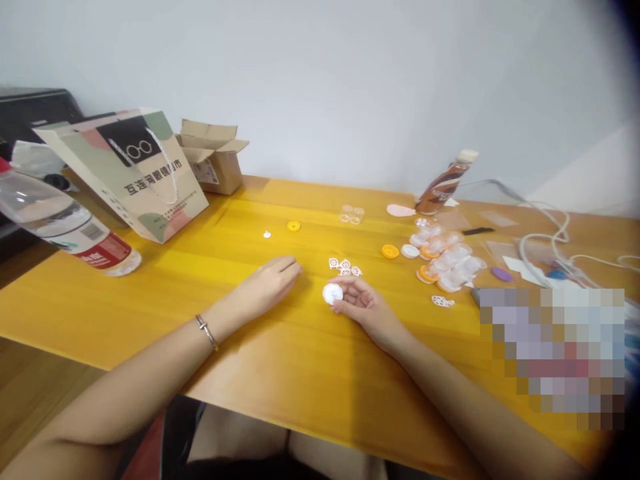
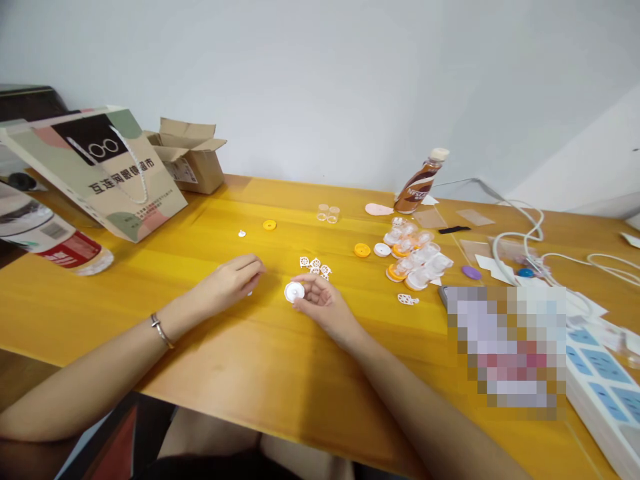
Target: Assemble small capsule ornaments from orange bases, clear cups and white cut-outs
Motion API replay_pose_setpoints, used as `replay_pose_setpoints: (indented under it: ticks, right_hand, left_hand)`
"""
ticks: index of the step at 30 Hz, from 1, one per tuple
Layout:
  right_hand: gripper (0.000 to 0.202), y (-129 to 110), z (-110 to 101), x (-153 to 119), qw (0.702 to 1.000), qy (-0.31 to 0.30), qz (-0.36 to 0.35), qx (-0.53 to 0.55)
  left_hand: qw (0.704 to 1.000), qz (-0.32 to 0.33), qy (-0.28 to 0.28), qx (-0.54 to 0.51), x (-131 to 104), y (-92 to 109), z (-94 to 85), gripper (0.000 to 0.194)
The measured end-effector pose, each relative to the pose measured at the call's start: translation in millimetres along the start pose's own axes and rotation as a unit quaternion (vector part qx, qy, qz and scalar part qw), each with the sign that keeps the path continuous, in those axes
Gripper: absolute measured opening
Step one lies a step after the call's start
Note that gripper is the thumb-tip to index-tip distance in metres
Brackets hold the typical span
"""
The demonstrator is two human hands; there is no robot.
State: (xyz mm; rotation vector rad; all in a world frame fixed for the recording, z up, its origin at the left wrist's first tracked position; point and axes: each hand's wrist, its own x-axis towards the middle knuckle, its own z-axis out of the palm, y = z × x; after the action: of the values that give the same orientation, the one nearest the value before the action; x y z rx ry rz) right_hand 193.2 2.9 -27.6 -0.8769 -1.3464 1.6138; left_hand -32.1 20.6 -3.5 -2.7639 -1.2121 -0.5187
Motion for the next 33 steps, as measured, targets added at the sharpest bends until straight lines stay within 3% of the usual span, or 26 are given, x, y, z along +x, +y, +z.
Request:
replay_pose_setpoints:
  ticks: [8,12,16,20,25,30,33]
  right_hand:
    - [0.031,2,-2,1,1.0,0.012,-0.003,-0.006]
    - [0.029,2,-3,1,1.0,0.01,-0.007,-0.019]
    - [0.028,2,-3,1,1.0,0.003,-0.008,-0.029]
    - [0.027,-1,0,-1,0.999,-0.003,-0.007,-0.051]
    - [0.034,-3,3,-3,0.998,-0.001,0.002,-0.057]
    - [0.034,0,5,-2,0.999,0.015,0.014,-0.043]
    - [0.037,1,6,-2,0.999,0.017,0.017,-0.046]
  left_hand:
    - [0.993,0.065,0.072,-0.062,0,15,-0.9,0.021]
    - [0.989,0.062,0.056,-0.122,0,19,-4.7,0.024]
    - [0.957,0.025,0.036,-0.286,1,24,-2.9,0.019]
    - [0.924,-0.028,0.051,-0.379,3,26,2.6,0.013]
    - [0.906,-0.057,0.06,-0.416,4,29,5.1,0.011]
    - [0.874,-0.126,0.075,-0.464,3,35,6.6,0.017]
    - [0.882,-0.126,0.082,-0.447,4,39,5.7,0.011]
